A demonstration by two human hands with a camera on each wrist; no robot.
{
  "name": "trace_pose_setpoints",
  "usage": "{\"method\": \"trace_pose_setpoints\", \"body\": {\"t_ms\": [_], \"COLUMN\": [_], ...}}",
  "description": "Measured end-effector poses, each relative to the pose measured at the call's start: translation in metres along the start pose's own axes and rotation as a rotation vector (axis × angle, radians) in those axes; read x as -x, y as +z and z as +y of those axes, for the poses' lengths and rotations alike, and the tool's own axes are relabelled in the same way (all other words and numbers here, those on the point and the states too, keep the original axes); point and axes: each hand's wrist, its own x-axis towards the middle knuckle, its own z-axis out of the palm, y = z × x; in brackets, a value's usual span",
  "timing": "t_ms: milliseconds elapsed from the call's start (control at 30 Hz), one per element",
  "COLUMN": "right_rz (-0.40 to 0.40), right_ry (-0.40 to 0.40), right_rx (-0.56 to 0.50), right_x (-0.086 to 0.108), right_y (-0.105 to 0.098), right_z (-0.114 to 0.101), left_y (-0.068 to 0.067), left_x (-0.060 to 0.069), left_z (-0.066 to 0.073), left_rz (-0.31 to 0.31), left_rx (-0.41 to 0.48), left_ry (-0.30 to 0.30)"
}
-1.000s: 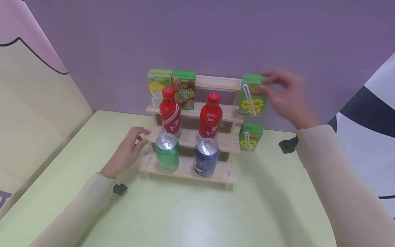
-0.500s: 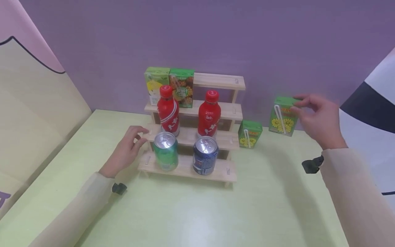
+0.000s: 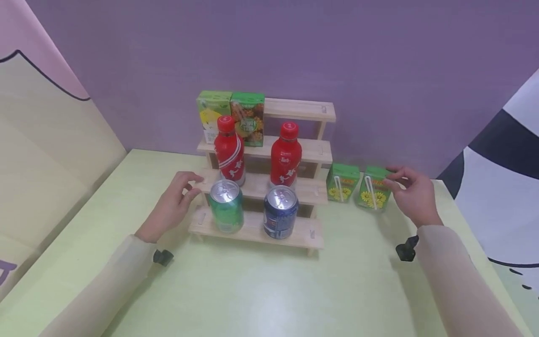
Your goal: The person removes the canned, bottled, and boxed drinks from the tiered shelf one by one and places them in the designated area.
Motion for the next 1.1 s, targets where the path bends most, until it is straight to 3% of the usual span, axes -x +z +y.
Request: {"method": "trace_pose_setpoints", "body": {"t_ms": [367, 1100], "right_rz": [-0.087, -0.144], "right_ry": [-0.115, -0.075], "right_rx": [0.004, -0.004], "right_x": [0.005, -0.01], "right_y": [-0.002, 0.009], "right_z": [0.009, 0.001], "left_y": [-0.003, -0.001], "left_x": [0.005, 0.0], "left_z": [-0.001, 0.003], "left_rz": [0.013, -0.006], "left_rx": [0.01, 0.014], "left_ry": [-0.01, -0.032]}}
